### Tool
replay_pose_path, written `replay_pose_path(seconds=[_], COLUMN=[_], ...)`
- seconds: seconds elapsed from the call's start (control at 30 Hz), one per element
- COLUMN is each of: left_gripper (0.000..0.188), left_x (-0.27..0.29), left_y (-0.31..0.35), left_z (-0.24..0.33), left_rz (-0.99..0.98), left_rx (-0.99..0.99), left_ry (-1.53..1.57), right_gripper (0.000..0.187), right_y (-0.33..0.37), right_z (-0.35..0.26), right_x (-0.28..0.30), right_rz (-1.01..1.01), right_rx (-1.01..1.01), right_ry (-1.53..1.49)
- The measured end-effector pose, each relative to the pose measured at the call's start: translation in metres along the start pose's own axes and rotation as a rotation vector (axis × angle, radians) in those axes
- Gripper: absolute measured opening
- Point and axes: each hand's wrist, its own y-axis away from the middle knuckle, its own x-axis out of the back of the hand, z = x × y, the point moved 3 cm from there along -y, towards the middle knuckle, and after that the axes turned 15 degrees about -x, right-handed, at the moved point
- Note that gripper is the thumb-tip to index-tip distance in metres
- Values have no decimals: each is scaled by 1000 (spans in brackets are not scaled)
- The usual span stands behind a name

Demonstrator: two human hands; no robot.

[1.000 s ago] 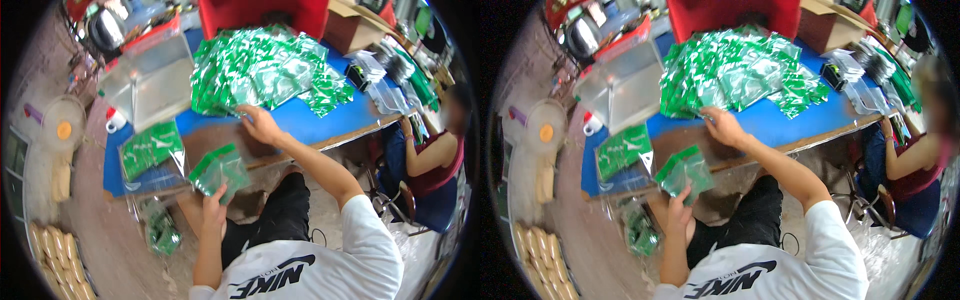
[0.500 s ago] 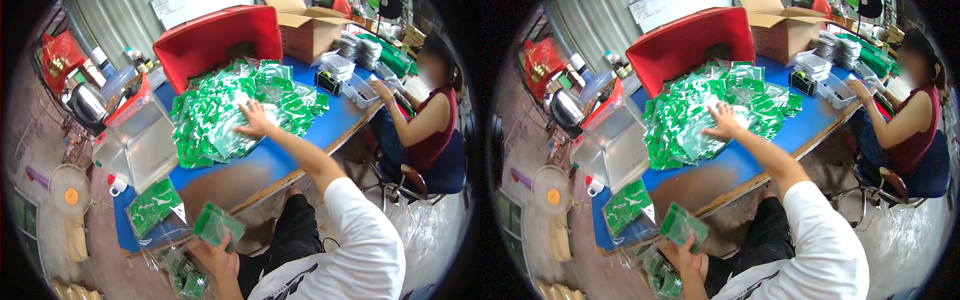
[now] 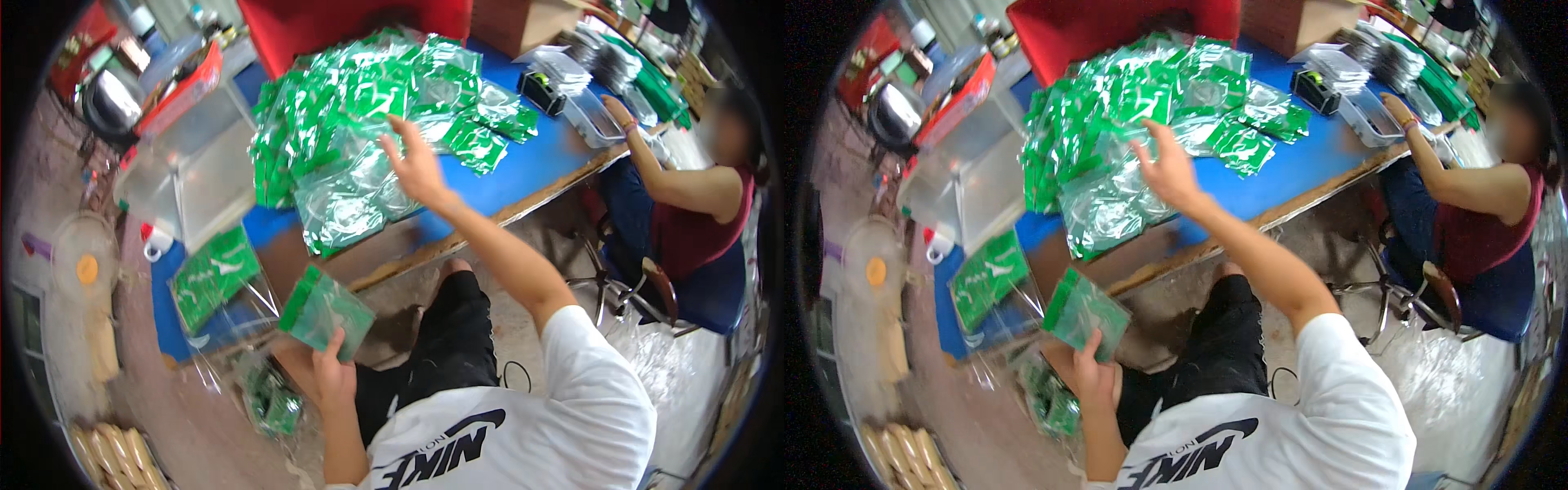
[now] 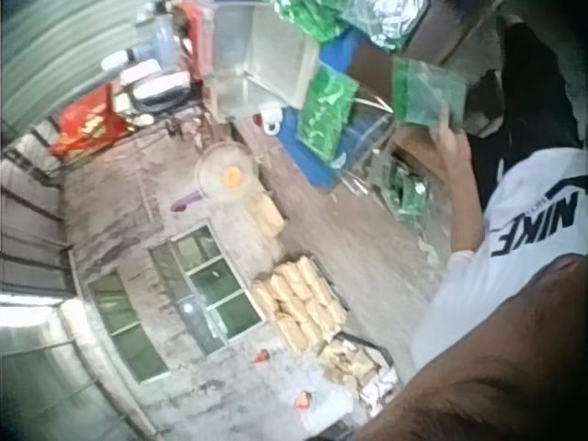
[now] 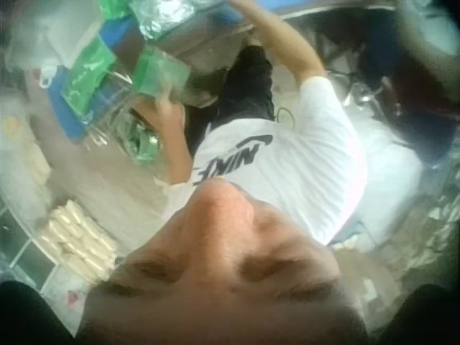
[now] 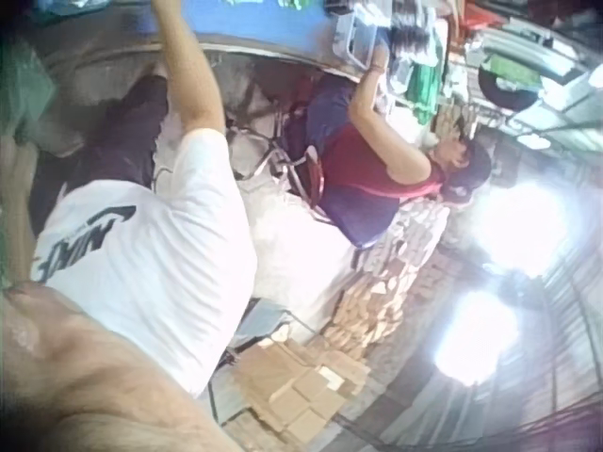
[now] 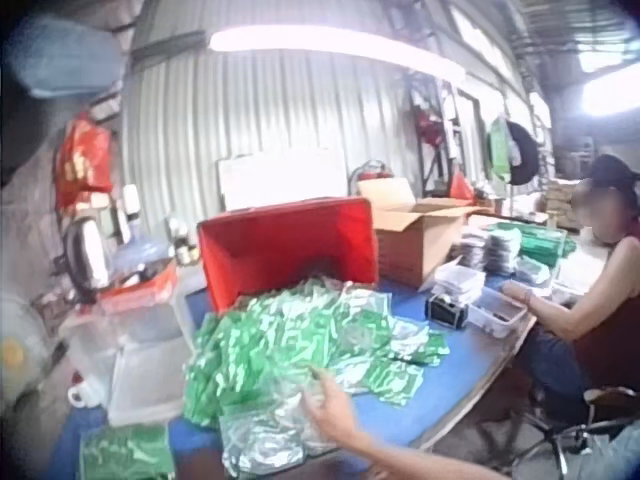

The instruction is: Counting and organizing green sachets and placing them into larger plastic bags.

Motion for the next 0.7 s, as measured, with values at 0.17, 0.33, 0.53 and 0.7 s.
replay_pose_path(seconds=[0.17, 0.33, 0.53, 0.7], left_gripper=[45, 44, 43, 43], left_x=[-2, -9, -6, 3], left_y=[2, 6, 15, 15], left_z=[-6, -6, -1, -8], left_rz=[-38, -63, -64, -70], left_rx=[-10, 17, 6, 64], left_ry=[1, 47, 99, 119], right_gripper=[45, 57, 47, 23], right_y=[31, 64, 97, 80], right_z=[15, -6, 10, 7], right_x=[56, 33, 24, 30], right_rz=[-141, -262, -375, -397], right_rx=[170, 384, 317, 219], right_ry=[368, 451, 819, 741])
